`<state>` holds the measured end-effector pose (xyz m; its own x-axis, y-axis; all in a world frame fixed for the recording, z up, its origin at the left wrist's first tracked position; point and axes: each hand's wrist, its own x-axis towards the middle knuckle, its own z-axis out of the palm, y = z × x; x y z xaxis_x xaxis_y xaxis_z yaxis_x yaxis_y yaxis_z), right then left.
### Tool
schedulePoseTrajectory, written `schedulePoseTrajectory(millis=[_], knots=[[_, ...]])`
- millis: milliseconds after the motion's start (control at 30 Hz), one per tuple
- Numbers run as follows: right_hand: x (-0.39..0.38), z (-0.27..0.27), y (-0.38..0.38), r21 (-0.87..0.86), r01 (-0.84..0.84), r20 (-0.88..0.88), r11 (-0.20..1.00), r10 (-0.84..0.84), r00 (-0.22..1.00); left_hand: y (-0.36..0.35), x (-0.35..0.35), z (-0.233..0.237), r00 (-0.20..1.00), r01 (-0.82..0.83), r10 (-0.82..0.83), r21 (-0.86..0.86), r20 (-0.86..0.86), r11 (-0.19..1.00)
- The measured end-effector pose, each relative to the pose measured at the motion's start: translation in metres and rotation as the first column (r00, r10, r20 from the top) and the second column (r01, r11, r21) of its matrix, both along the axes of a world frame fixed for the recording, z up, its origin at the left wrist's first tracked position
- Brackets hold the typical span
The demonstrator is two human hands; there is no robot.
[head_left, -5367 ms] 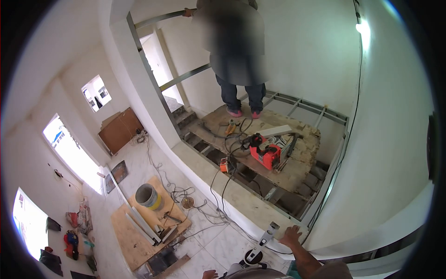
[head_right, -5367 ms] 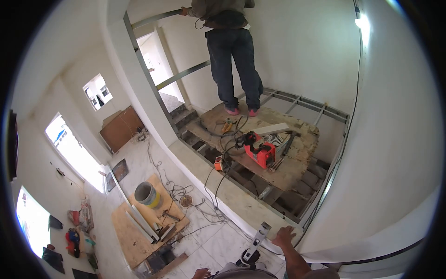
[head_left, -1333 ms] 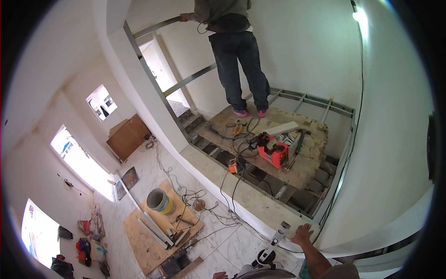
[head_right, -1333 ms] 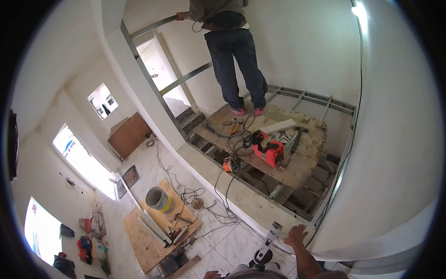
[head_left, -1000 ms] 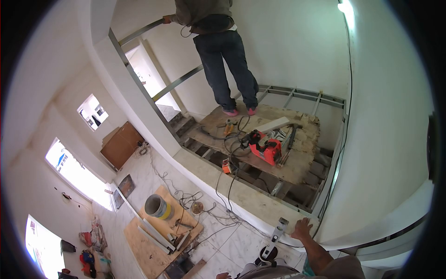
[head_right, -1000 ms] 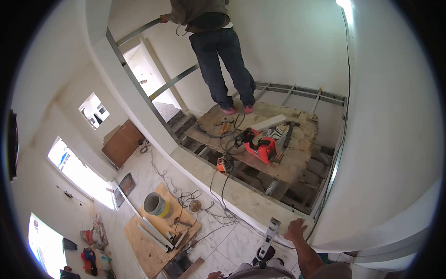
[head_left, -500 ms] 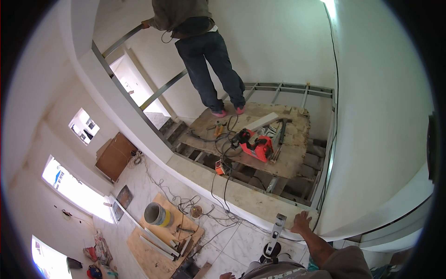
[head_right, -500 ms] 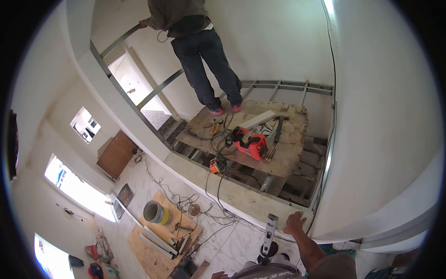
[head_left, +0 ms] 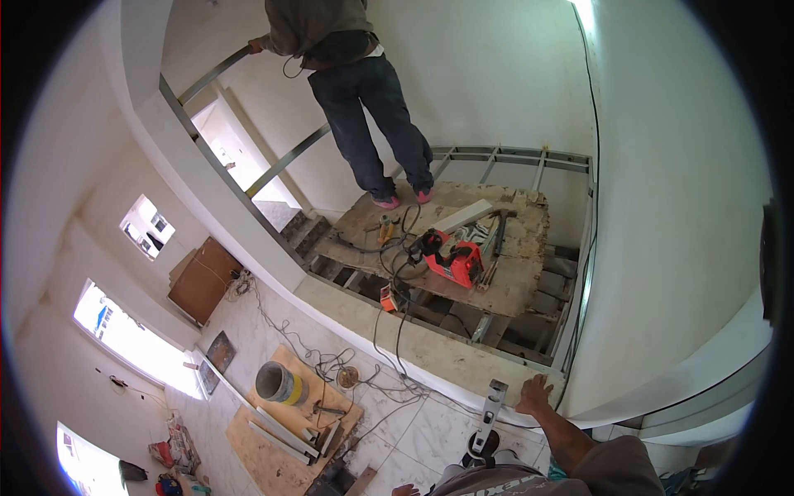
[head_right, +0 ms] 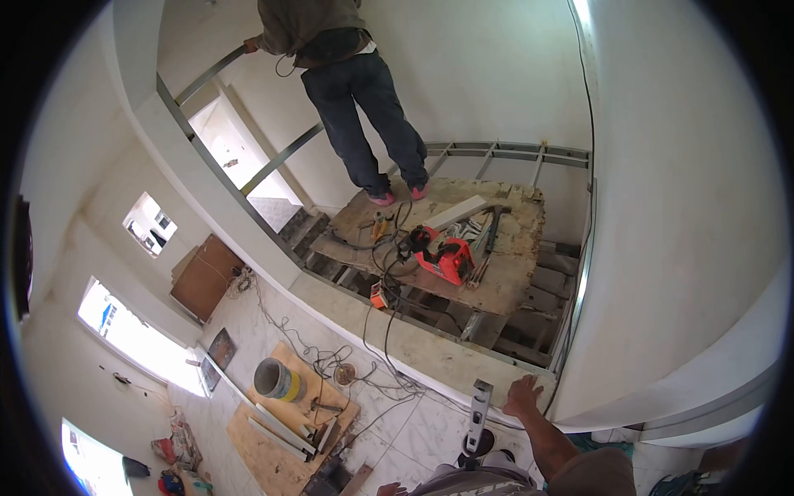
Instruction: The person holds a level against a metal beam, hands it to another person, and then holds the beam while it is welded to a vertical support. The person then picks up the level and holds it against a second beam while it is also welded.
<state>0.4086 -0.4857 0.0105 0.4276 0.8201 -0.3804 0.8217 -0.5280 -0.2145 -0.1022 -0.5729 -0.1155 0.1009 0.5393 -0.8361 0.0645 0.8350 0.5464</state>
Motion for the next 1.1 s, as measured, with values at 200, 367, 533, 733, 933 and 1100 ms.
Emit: schedulePoseTrajectory(millis=[200, 367, 533, 733, 933, 1100], knots=[[0.000, 0.002, 0.001, -0.012, 0.007, 0.003, 1.000, -0.007, 1.000, -0.002, 0.006, 0.008, 1.000, -0.005, 0.005, 0.008, 0.011, 1.000], [0.001, 0.002, 0.000, -0.002, 0.003, -0.012, 1.000, -0.003, 1.000, -0.006, 0.012, 0.017, 1.000, -0.012, 0.011, 0.013, 0.022, 1.000], [0.000, -0.002, -0.001, 0.013, -0.004, 0.013, 1.000, 0.004, 1.000, -0.007, 0.018, 0.028, 0.999, -0.014, 0.013, 0.019, 0.031, 1.000], [0.000, 0.006, 0.000, -0.011, -0.009, -0.003, 1.000, 0.009, 1.000, -0.007, 0.023, 0.037, 0.999, -0.018, 0.016, 0.030, 0.041, 0.999], [0.001, -0.004, -0.001, 0.010, -0.006, 0.012, 1.000, 0.006, 1.000, -0.008, 0.025, 0.039, 0.999, -0.020, 0.018, 0.039, 0.052, 0.999], [0.000, 0.001, -0.001, 0.016, -0.003, -0.004, 1.000, 0.003, 1.000, -0.009, 0.025, 0.039, 0.998, -0.018, 0.016, 0.047, 0.058, 0.999]])
